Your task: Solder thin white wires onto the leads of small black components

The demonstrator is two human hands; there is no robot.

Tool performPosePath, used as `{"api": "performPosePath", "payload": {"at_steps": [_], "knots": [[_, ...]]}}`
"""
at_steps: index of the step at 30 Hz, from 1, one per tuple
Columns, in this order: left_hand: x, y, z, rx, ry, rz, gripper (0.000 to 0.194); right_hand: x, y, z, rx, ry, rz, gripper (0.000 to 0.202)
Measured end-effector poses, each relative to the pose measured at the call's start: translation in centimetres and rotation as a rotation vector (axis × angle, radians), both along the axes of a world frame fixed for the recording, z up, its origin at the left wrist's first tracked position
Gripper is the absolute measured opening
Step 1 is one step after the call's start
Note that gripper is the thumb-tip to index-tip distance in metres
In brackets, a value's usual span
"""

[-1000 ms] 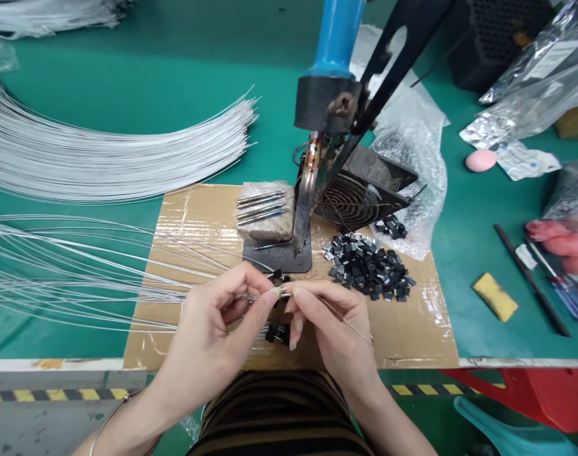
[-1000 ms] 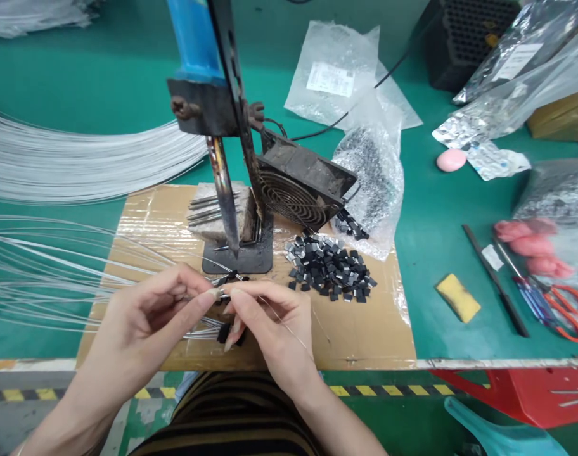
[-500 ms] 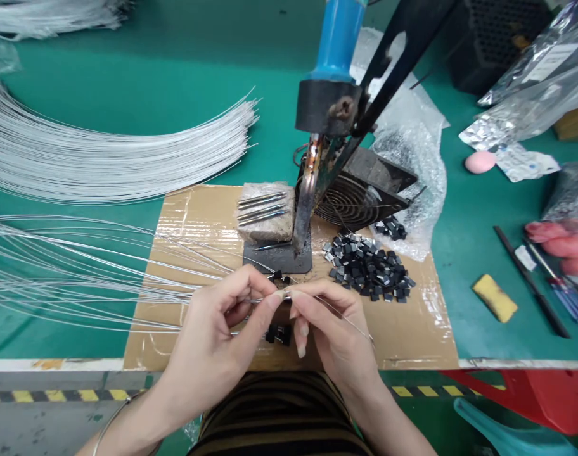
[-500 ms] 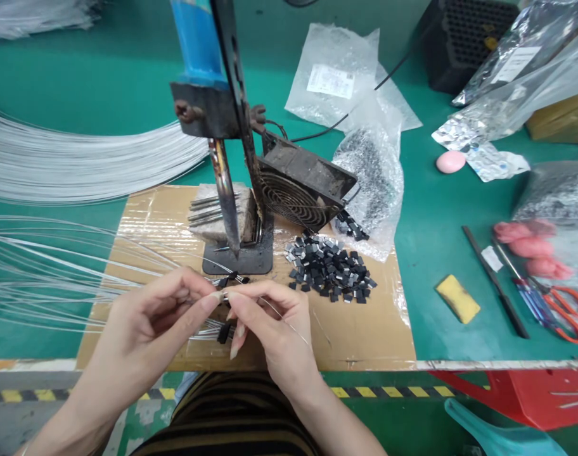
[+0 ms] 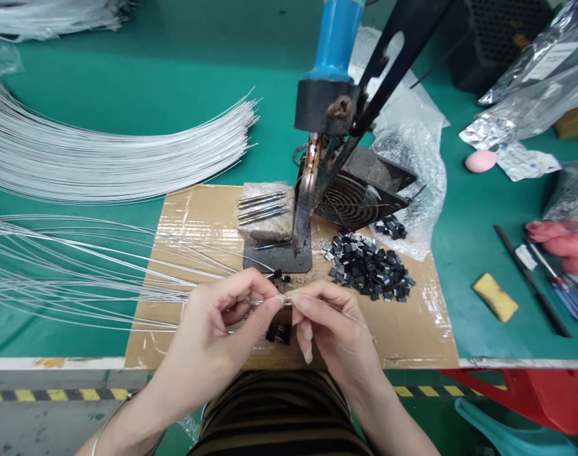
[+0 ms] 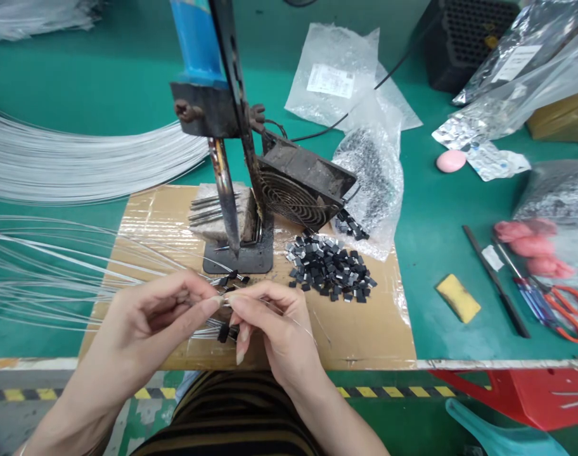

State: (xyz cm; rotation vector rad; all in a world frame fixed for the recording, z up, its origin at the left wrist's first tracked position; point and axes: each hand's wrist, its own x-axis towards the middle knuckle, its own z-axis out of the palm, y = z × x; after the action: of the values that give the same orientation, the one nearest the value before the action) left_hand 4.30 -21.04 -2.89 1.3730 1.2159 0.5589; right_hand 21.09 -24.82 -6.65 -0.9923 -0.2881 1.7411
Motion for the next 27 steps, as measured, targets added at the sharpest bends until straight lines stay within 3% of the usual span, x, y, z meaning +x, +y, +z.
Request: {"api": "performPosePath", "payload": {"at_steps": [9,14,27], "knots": [[0.3,-0.2,0.3,-0.102,-0.052,0.086,0.021,0.4,-1.0,-0.3,0.173,-0.189,0.026,0.019],[0.7,-0.3,0.8,-0.152,-0.080,0.127,0.020,0.2,-1.2,-0.4,0.224,-0.301,-0.043,0.018],[0.3,-0.6,-0.6,0.046,0.012,0.094,0.018,-0.1,-0.7,-0.5,0.129,-0.135,-0.013,0.012]]}}
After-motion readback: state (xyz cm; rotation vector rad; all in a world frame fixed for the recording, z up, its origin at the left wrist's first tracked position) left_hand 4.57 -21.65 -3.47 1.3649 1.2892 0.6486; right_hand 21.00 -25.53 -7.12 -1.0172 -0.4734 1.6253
